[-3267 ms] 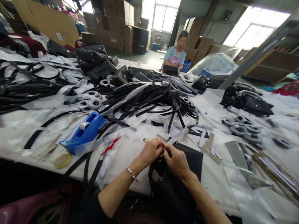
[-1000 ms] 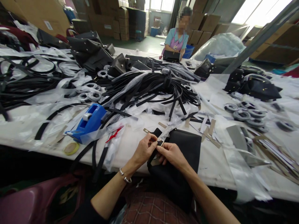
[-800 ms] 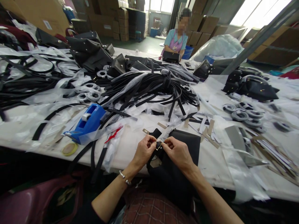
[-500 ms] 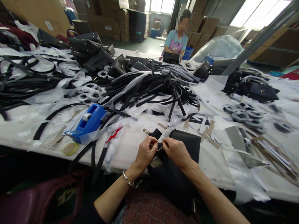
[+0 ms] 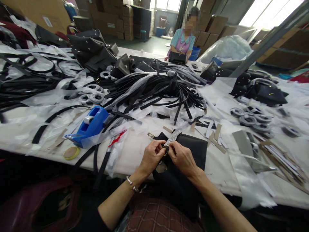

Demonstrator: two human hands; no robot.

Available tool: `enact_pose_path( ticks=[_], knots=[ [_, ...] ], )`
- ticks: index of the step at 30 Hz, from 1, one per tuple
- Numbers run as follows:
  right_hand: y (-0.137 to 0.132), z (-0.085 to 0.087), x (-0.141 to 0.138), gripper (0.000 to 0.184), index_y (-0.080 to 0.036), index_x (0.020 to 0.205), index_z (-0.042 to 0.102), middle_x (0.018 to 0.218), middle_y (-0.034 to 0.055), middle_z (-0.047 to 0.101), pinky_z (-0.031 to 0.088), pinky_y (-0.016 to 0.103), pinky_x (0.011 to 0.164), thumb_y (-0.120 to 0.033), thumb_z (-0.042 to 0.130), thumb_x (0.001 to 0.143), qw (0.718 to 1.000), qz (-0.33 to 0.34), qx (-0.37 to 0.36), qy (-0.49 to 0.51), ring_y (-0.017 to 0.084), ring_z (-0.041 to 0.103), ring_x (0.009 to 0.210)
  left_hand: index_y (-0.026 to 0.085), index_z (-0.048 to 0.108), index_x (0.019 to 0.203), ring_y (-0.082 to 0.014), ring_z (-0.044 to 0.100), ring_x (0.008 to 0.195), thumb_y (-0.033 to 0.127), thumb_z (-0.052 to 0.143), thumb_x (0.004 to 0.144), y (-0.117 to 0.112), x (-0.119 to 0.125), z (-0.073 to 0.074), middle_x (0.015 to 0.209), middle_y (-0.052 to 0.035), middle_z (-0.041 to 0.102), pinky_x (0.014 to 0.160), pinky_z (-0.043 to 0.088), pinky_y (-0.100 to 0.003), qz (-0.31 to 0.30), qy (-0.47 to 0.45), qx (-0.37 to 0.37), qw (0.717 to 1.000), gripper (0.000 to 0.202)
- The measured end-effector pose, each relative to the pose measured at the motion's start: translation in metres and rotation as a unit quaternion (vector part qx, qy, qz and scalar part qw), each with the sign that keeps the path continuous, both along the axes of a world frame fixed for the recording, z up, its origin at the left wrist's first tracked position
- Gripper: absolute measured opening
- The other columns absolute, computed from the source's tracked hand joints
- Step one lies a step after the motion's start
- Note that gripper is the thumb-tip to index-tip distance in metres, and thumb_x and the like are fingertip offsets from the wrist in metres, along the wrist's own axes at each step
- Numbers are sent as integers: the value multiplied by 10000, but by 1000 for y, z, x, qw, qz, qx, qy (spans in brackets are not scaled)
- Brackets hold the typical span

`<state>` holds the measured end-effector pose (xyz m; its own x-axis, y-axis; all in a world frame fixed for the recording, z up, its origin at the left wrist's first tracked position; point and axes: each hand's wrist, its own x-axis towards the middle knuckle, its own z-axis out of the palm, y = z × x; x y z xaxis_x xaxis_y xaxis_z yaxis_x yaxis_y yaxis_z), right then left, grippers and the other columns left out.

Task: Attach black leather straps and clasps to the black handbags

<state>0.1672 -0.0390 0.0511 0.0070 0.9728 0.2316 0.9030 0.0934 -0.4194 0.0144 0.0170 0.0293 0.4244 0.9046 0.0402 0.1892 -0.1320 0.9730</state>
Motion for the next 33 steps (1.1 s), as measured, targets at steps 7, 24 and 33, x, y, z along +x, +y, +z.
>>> enact_pose_path(
  ticks=[7,24,33],
  knots=[
    [-11,-1,-9,226,-182,850,583,752,41,644,418,250,640,-211,399,978,1000,13,12,-17,156,634,668,144,637,1040,-110,562,656,374,676,782,-6,2,-6,783,5,600,616,457,-221,55,-178,-244,952,347],
    [-18,6,-27,189,-189,806,512,690,10,606,332,266,539,-185,403,961,988,114,28,-97,140,578,581,196,399,1352,-88,378,491,391,526,887,-37,-23,-3,622,70,458,477,291,-200,-69,-204,-337,917,520],
    [-21,5,-44,92,-166,855,530,758,25,652,327,278,523,-127,464,906,978,156,-56,-123,152,622,627,172,617,1011,-131,578,759,314,586,802,-46,-14,-9,833,-4,632,705,454,-221,102,-264,-367,886,254]
  ],
)
